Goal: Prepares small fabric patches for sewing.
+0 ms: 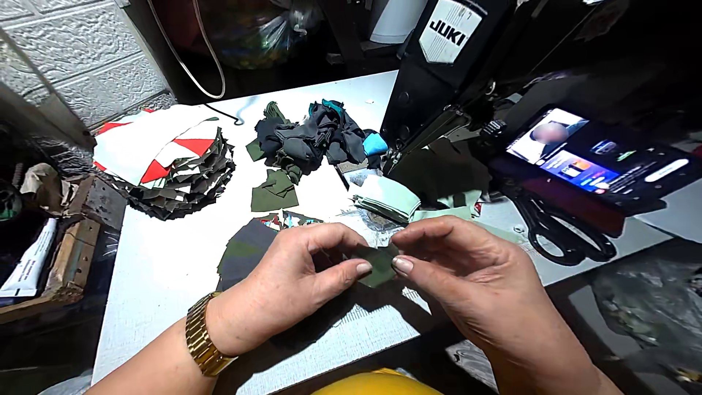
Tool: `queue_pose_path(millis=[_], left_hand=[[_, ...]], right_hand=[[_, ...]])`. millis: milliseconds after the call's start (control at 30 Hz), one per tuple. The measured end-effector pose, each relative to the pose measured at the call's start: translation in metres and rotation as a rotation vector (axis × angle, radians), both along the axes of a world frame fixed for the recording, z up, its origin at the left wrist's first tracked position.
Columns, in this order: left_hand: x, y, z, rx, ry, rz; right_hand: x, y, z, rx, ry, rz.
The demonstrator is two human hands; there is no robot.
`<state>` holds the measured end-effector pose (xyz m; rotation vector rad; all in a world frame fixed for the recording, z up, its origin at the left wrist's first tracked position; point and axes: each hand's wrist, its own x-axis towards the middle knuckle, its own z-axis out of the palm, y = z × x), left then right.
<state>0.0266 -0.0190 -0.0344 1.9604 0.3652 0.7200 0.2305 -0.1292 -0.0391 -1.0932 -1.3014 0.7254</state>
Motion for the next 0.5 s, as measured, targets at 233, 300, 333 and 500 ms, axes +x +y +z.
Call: queue_pose_path(millis=[233, 300, 333, 500], left_hand=[[0.001, -0.001, -0.001, 0.243, -0.062, 0.121], [0.001, -0.002, 0.0, 0.319, -0.078, 0.099], [0.001, -0.002, 0.001, 0.334, -0.094, 0.078], [0.003, -0.004, 0.002, 0.15, -0.173, 0.019]], right_hand=[[-0.006, 0.002, -0.008, -0.06, 0.152, -0.001], [-0.006, 0.002, -0.01, -0.077, 0.145, 0.005], [-0.005, 0.002, -0.011, -0.079, 0.129, 0.007], [0.004, 0.0, -0.015, -0.085, -0.004, 0.09]])
